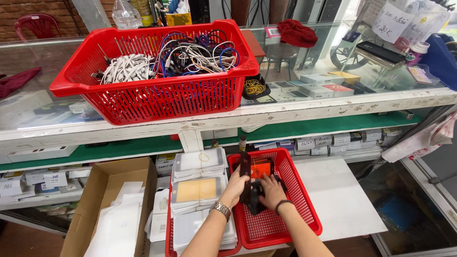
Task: The person wraps phone cases in white paper sleeves and stacks the wrapped cases on the counter. They place some wrapped cases into a cardboard box and set other cases and pouches into a red basket while sorting through the stack.
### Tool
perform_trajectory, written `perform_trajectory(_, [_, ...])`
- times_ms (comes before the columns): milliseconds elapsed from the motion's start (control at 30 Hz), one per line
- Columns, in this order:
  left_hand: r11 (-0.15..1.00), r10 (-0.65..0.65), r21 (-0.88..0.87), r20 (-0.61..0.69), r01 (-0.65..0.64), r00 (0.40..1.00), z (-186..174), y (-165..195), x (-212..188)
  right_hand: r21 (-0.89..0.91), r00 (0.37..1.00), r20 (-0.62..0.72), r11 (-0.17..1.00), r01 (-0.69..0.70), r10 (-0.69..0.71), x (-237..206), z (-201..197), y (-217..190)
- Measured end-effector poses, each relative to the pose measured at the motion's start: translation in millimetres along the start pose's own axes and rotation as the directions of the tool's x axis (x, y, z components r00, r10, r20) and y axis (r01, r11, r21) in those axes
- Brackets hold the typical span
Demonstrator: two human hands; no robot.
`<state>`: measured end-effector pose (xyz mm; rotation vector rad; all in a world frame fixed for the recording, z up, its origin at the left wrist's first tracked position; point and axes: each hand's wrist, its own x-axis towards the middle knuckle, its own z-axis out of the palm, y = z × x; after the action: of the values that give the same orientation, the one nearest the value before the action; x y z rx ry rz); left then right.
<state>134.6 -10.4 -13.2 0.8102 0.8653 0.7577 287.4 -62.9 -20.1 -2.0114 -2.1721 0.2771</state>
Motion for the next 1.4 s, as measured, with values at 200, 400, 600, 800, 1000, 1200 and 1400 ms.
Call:
perform_trajectory(200, [0.998,0.020,0.062,-0.045,-0.018,0.999,-14,-1,-5,-0.296,0.988,0.138,0.949,0.107,-0.068,-14,22,6])
perform_trajectory(400, [0.989,0.007,0.148,-0.098,0.008,0.995,-15,-3,-6,-0.273,0.904,0.417,0.935,0.225,-0.096,-22,-1,21])
perform_trajectory(600, [0.977,0.007,0.214,-0.119,0.019,0.993,-16,-5,-2,-0.273,0.917,0.315,0.901,0.336,-0.246,-22,11,36])
perform_trajectory(800, [0.905,0.184,0.398,-0.051,-0.149,0.982,-15,-3,-2,-0.092,0.956,0.287,0.992,0.087,-0.057,8,-14,52])
perform_trajectory(1000, [0.801,-0.145,0.596,0.106,0.054,0.984,-12,12,-6,-0.239,0.926,0.120,0.894,0.378,-0.359,27,-78,29])
perform_trajectory(1200, [0.897,-0.338,0.339,0.113,0.284,0.934,-15,21,-20,-0.200,0.917,0.122,0.895,0.398,-0.380,34,-104,-1])
perform_trajectory(1400, [0.927,-0.266,-0.153,0.371,0.341,0.890,-25,10,-10,0.339,0.918,-0.313,0.874,0.348,-0.244,44,-65,-4])
